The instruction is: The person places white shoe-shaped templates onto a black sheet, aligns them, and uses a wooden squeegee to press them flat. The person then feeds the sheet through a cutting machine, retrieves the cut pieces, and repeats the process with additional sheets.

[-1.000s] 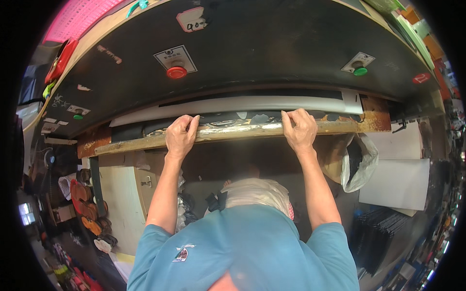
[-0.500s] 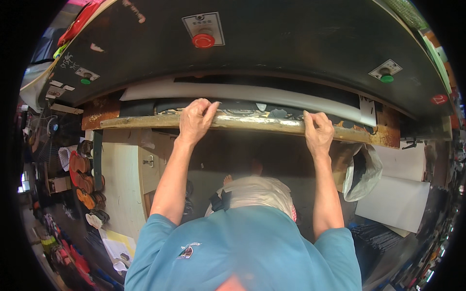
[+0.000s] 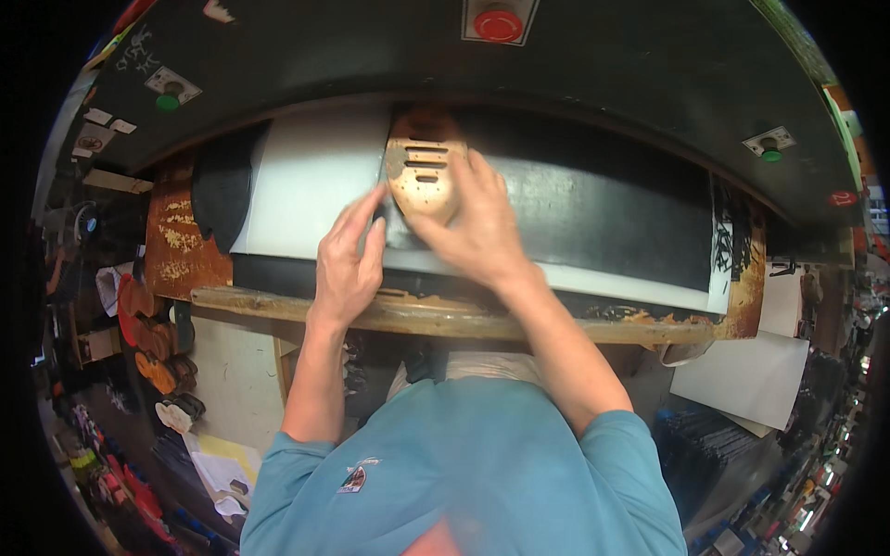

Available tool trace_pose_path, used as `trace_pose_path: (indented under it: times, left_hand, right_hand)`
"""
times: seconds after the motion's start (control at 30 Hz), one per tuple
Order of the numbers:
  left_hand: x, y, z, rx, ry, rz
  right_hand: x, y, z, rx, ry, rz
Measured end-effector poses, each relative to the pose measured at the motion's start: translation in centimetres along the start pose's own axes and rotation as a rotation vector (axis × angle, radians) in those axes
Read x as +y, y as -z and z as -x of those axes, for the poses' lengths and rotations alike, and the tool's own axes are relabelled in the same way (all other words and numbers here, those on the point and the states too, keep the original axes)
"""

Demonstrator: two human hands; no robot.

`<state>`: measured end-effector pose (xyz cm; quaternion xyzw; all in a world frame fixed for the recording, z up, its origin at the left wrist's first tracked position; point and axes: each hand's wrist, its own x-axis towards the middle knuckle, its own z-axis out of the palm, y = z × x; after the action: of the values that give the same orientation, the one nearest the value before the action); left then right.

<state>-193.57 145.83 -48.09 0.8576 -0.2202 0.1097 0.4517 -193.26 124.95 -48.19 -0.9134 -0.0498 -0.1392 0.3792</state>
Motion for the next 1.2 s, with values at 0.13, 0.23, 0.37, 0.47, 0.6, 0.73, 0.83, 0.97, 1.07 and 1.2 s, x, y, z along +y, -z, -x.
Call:
trace_pose_path:
  times: [0.13, 0.23, 0.37, 0.47, 0.6, 0.73, 0.83, 0.97, 1.07, 1.2]
  left_hand:
    - [-1.8, -0.7, 1.0, -0.006, -0.104, -0.183]
    - [-1.7, -1.1, 4.2, 0.006, -0.13, -0.231]
    - [-0.5, -0.5, 6.8, -0.037, -0.088, -0.229]
    - [1.7, 0.2, 7.2, -0.075, -0.039, -0.249]
    - [5.6, -0.4, 7.2, -0.051, -0.06, -0.061]
    - [7.1, -2.7, 7.0, -0.271, 0.089, 0.423]
    - [5.4, -2.4, 7.6, -0.325, 0.491, 0.527]
    - [1.1, 1.8, 8.6, 0.142, 0.536, 0.672]
    - [-2.6, 7.6, 9.3, 0.325, 0.571, 0.469]
    - [-7.4, 13.6, 10.8, 0.529, 0.627, 0.217]
  right_hand:
    - [-3.1, -4.0, 0.9, 0.072, 0.016, 0.229]
    - [-3.7, -3.6, 3.1, 0.051, 0.032, 0.174]
    - [-3.6, -0.2, 5.7, 0.014, -0.069, -0.118]
    - [-2.3, 3.4, 6.8, -0.055, -0.235, -0.739]
    - [-1.7, 4.4, 8.3, -0.023, -0.344, -1.062]
    - [-1.8, 4.2, 8.8, -0.016, -0.365, -1.12]
    - [-1.4, 4.8, 8.7, -0.006, -0.379, -1.147]
    - [-0.4, 5.2, 8.8, 0.028, -0.388, -1.208]
    - [0.2, 5.2, 8.8, 0.022, -0.376, -1.225]
    - [0.1, 5.5, 9.3, 0.042, -0.322, -1.174]
